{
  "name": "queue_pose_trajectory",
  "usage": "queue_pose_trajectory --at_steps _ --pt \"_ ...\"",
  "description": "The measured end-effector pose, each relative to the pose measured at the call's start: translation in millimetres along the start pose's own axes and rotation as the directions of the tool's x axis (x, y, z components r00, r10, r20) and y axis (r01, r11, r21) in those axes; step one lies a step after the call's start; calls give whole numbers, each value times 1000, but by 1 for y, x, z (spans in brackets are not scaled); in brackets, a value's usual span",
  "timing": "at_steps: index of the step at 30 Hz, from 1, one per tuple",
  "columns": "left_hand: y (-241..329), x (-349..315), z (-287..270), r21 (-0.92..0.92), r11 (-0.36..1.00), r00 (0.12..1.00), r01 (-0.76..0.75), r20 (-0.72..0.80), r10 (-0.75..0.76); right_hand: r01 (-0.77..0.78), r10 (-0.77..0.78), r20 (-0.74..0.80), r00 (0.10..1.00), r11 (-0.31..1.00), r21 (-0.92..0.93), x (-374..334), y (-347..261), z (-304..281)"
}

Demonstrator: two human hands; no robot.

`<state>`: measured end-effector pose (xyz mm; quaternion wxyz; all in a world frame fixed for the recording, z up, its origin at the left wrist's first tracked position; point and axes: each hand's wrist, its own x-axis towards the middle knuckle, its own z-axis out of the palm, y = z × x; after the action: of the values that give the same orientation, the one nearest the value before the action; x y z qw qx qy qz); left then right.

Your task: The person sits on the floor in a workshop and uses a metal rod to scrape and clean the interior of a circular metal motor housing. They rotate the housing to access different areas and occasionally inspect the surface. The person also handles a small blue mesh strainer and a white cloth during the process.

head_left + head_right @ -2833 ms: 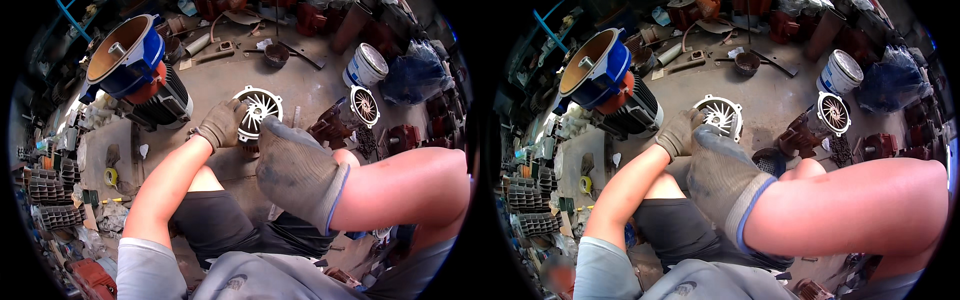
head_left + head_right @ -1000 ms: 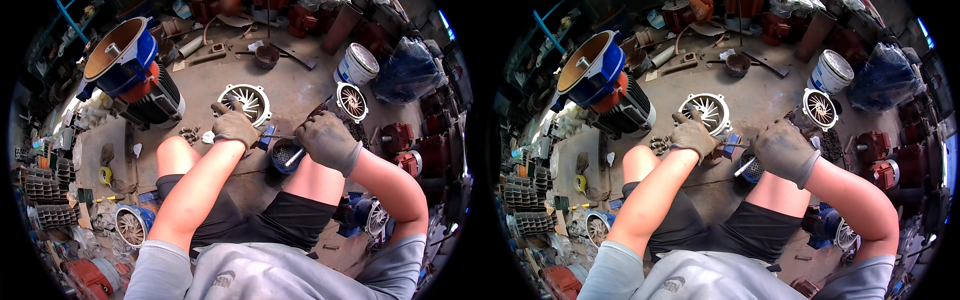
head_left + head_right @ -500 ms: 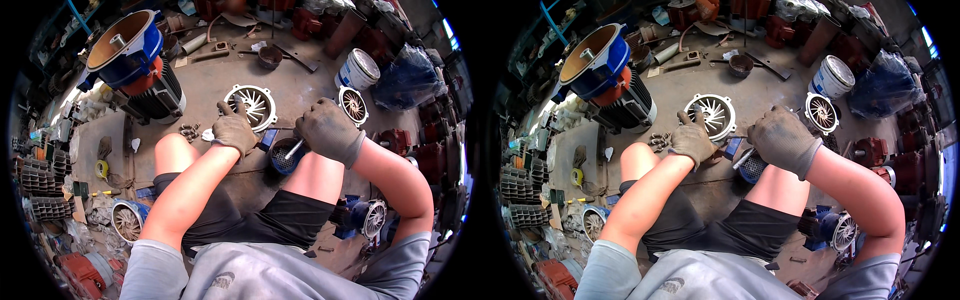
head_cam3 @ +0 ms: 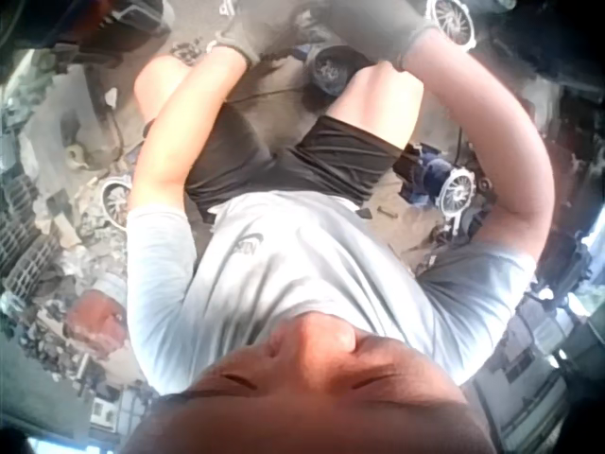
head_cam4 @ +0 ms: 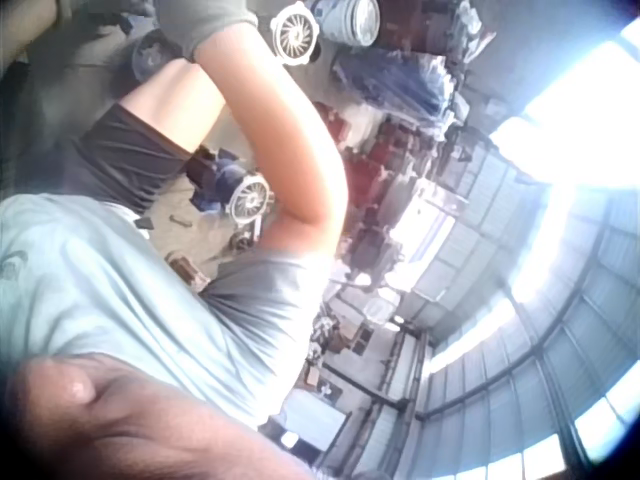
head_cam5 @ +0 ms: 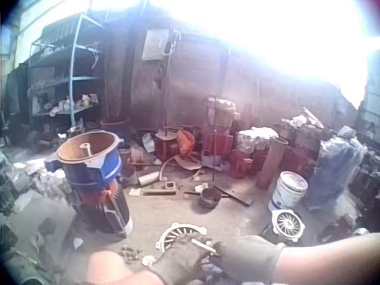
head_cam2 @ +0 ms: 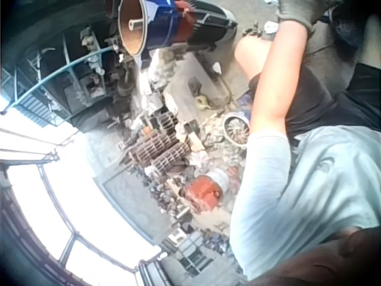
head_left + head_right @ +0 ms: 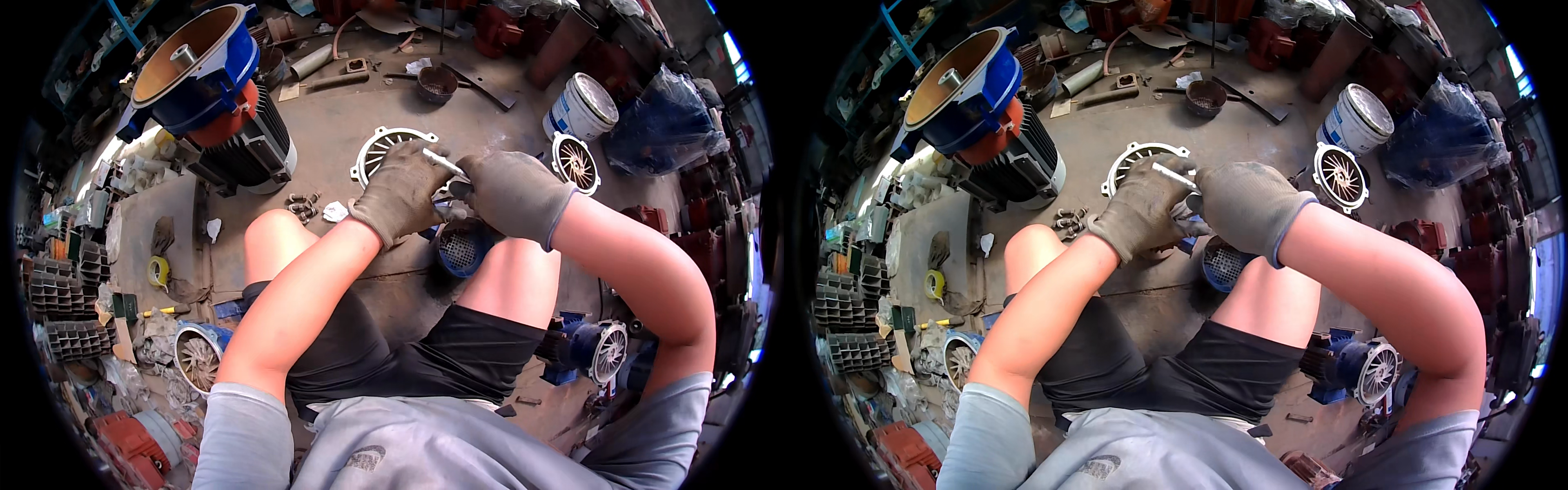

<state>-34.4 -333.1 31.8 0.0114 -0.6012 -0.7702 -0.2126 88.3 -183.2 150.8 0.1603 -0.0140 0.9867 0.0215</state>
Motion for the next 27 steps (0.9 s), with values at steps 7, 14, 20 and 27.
queue_pose_trajectory --at_steps 7,14,20,27 --pt "-29 0 71 -342 932 946 -120 -324 3 -147 195 4 981 723 675 1 22 -15" --pt "-28 -3 77 -215 975 955 -53 -298 -14 171 -303 -624 721 949 -263 -19 39 12" --pt "-33 -2 81 -266 964 972 -20 -232 -44 -114 74 -297 952 986 -118 -21 9 -5" --pt "-26 -1 70 -295 954 960 -52 -278 -33 46 -150 -446 882 970 -237 -28 27 -21"
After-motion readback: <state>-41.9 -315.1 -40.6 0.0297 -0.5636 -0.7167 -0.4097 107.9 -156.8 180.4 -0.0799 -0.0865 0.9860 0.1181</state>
